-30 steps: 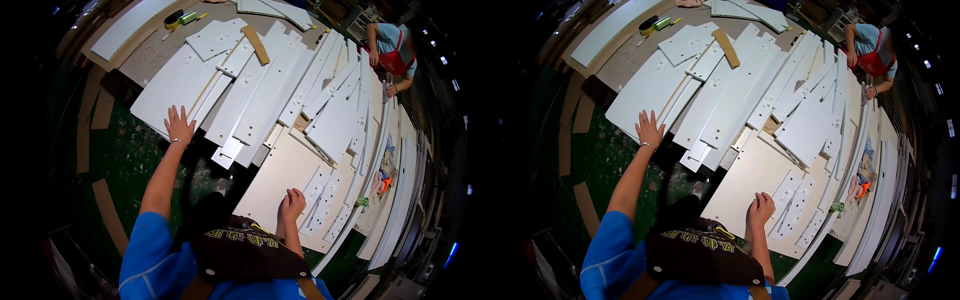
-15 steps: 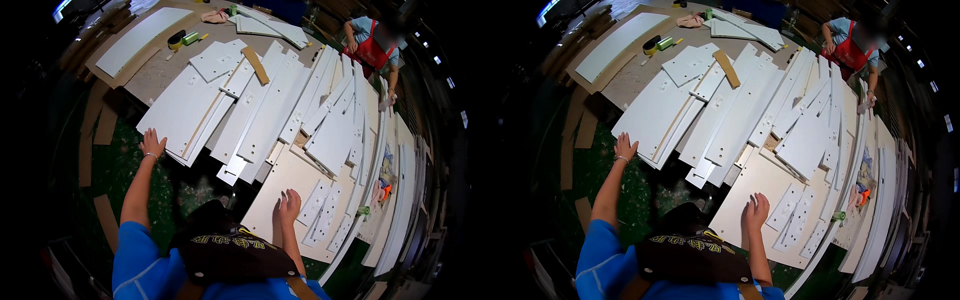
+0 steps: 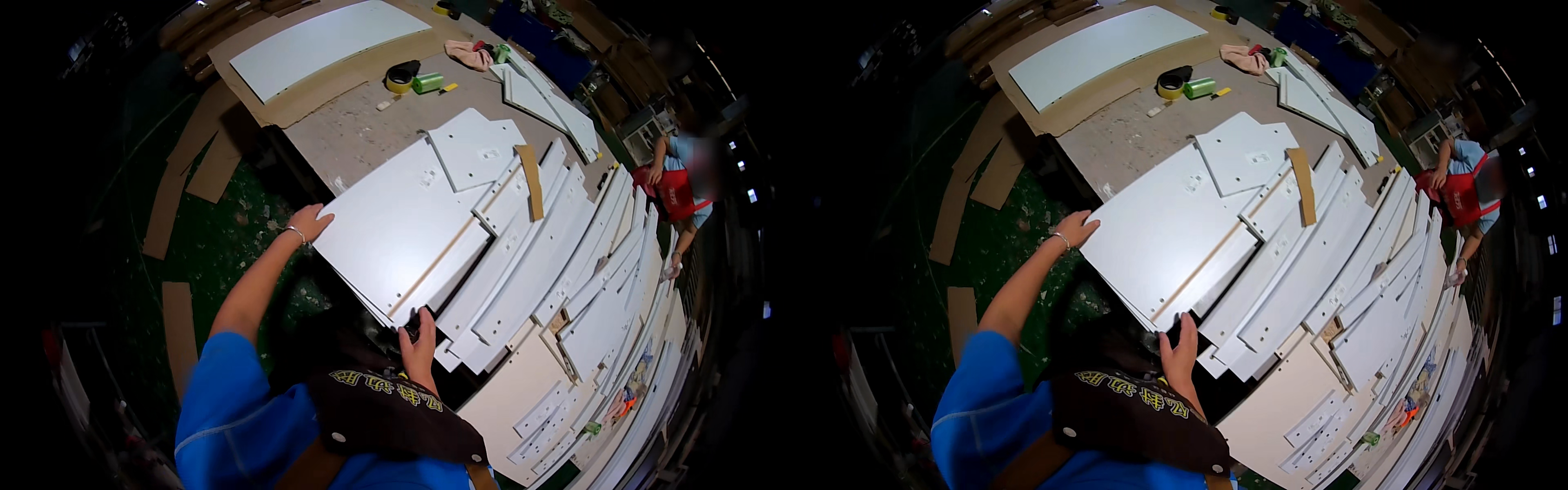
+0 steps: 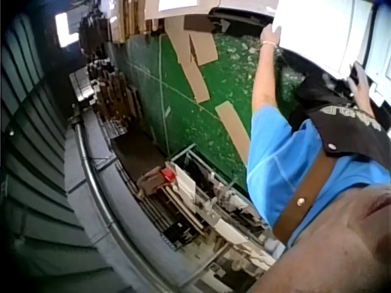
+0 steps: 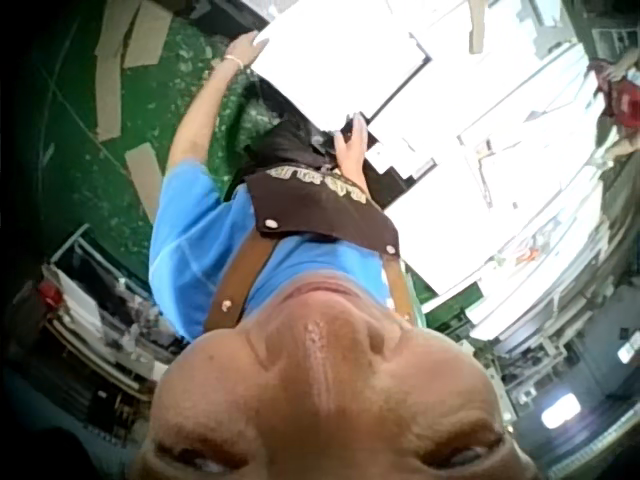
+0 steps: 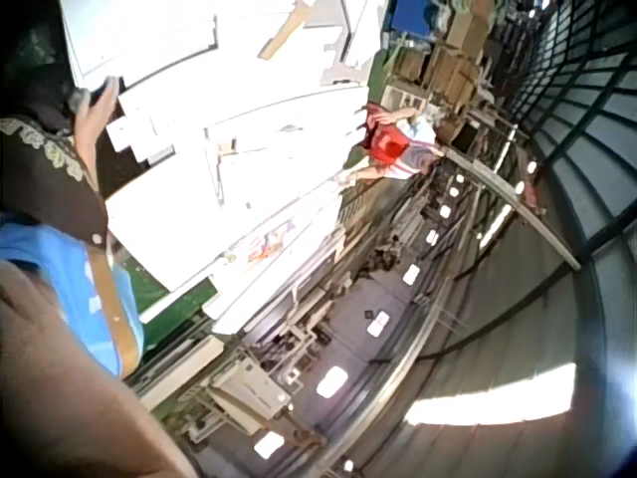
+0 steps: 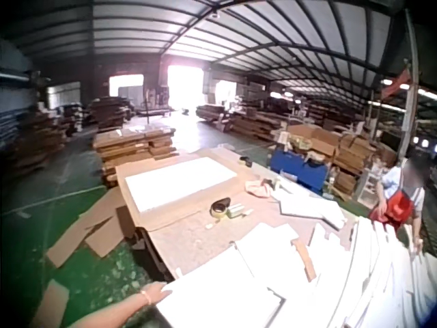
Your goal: The person assembles white furniture panels on a workbench. They pick up and align several white boards, then use a power drill to fasten them together. The person also handles a roll of bubble wrap and a roll of tape during the process.
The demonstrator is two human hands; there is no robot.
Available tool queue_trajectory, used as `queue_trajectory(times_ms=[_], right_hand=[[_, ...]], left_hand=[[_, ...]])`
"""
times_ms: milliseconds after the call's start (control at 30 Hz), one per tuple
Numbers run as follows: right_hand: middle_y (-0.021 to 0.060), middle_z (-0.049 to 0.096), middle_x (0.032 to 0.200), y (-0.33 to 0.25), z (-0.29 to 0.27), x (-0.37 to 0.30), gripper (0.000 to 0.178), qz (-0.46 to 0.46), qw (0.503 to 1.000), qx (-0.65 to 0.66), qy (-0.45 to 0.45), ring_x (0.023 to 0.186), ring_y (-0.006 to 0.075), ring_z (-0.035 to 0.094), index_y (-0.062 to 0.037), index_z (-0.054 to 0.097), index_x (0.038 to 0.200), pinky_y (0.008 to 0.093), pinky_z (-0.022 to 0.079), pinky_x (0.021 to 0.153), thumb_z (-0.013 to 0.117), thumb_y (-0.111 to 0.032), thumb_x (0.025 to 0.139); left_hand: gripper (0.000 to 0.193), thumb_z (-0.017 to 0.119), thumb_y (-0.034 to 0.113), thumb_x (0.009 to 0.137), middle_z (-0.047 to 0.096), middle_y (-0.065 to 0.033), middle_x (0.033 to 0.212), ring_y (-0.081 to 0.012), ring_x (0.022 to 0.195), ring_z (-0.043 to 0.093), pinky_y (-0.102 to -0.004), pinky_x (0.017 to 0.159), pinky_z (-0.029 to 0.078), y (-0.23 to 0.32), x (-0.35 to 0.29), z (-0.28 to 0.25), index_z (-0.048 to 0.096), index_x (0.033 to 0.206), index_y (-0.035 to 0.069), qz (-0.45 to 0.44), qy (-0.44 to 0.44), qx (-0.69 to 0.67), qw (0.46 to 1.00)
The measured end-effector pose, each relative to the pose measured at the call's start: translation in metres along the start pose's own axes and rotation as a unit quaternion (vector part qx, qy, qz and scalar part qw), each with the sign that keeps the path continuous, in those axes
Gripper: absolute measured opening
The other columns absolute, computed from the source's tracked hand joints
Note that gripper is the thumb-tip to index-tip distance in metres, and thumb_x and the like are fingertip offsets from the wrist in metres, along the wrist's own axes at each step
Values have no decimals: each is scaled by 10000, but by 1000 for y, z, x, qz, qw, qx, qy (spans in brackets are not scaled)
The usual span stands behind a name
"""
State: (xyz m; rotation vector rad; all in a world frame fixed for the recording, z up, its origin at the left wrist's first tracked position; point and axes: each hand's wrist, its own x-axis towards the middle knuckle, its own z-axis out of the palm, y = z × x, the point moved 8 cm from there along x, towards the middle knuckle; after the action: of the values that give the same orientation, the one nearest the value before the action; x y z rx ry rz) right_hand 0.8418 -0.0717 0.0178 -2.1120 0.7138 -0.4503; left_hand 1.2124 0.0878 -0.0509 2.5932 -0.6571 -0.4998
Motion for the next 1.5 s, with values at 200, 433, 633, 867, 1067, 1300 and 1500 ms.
queue_trajectory(times_ms=[200,433,633,867,1067,1300,1500], right_hand=[[314,212,1397,1,45,55,783,114,987,-107,30,1280,456,243,47,281,1342,453,237,1051,687,-253,743],[386,179,1363,-60,100,80,761,86,987,-127,-42,1256,503,246,43,298,1335,462,270,1030,693,-216,738],[431,169,1329,-75,110,94,693,95,987,-116,-49,1255,540,212,85,309,1309,488,251,1040,658,-137,752],[358,259,1336,-58,97,125,656,20,989,-143,29,1234,489,300,34,361,1296,452,314,1017,654,-145,737],[295,253,1387,-25,57,116,675,109,979,-166,32,1304,431,226,24,344,1322,446,239,1065,653,-162,752],[288,162,1425,0,40,42,714,195,973,-90,88,1312,441,189,78,285,1320,452,217,1068,647,-121,737],[322,123,1417,-3,41,47,743,180,973,-136,39,1306,462,176,93,280,1315,460,233,1056,671,-154,733]], left_hand=[[614,521,575,798,599,-212,1077,-365,1015,561,-408,867,434,-12,15,27,567,1091,37,-36,-134,-113,984],[674,330,569,903,636,-123,916,-195,889,582,-325,808,441,-38,37,36,623,939,-38,-215,-197,-317,903],[501,479,428,911,631,-61,906,-106,843,546,-263,760,440,-27,67,6,620,1009,-42,-25,-168,-287,943],[584,440,482,912,634,-133,759,-165,723,560,-299,700,445,-11,128,7,626,863,-69,68,-98,-111,987],[658,415,565,877,625,-247,806,-359,764,599,-376,730,450,7,123,3,626,867,-58,123,-133,-63,981],[545,482,506,883,523,-14,522,-98,419,447,-238,408,337,0,100,10,614,640,37,-56,-154,-217,962],[481,529,403,892,467,15,492,-77,427,404,-254,397,298,7,85,-8,573,590,31,-43,-110,-258,959]])
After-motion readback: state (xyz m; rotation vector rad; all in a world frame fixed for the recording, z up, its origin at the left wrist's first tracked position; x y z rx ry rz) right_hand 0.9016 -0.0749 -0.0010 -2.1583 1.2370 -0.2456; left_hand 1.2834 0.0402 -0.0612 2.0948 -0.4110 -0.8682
